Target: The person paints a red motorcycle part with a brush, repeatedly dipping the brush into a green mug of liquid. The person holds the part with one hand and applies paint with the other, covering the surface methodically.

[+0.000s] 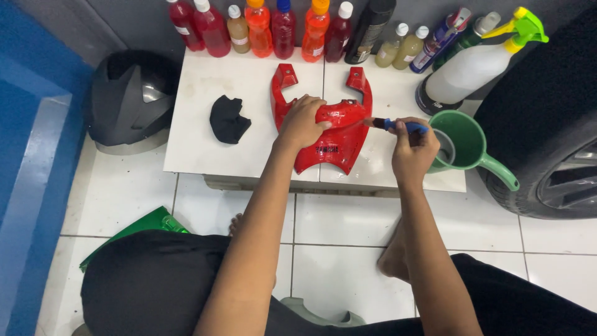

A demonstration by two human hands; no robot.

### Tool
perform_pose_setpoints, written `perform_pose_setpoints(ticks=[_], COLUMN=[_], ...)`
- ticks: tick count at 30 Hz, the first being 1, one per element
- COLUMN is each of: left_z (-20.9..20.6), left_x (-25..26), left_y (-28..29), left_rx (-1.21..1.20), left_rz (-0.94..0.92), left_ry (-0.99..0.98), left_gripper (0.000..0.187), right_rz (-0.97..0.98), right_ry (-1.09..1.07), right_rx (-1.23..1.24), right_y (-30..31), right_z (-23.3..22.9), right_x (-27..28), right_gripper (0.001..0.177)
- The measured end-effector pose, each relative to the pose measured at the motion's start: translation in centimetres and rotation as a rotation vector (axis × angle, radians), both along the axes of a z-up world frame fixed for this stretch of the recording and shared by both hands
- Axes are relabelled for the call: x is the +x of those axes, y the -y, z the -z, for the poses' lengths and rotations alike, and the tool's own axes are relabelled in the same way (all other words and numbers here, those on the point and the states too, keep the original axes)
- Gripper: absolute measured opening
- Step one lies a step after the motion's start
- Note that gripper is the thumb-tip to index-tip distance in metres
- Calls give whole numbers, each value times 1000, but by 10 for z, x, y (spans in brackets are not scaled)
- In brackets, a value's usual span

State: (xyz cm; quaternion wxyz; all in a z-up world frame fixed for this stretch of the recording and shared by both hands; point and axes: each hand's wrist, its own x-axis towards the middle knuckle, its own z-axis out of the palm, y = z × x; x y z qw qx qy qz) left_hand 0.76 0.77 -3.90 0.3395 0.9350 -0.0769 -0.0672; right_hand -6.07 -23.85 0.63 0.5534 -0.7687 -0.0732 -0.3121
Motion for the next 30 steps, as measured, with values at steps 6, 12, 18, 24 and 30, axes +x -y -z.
perform_pose_setpoints(ticks=[6, 12, 18, 24, 30], left_z=[-14, -27, -34, -31, -41], left_x=[-7, -12, -18, -15, -21], left_y=[3, 2, 3, 3, 6], left_rx=[-35, -52, -64, -56, -59], left_rz=[-29, -32, -40, -47, -78], left_ry=[-23, -45, -28, -41, -43], left_gripper=[57, 57, 55, 55, 54], right_rz=[-177, -221, -64, -113, -338], right_ry=[-53, -73, 52, -9, -250], right_rx=[-21, 91, -35, -208, -86], right_y=[-24, -23, -1, -1, 3], right_z=[-12, -6, 10, 8, -29], right_x=[-12, -7, 3, -1, -10], right_gripper=[6, 4, 6, 14, 10])
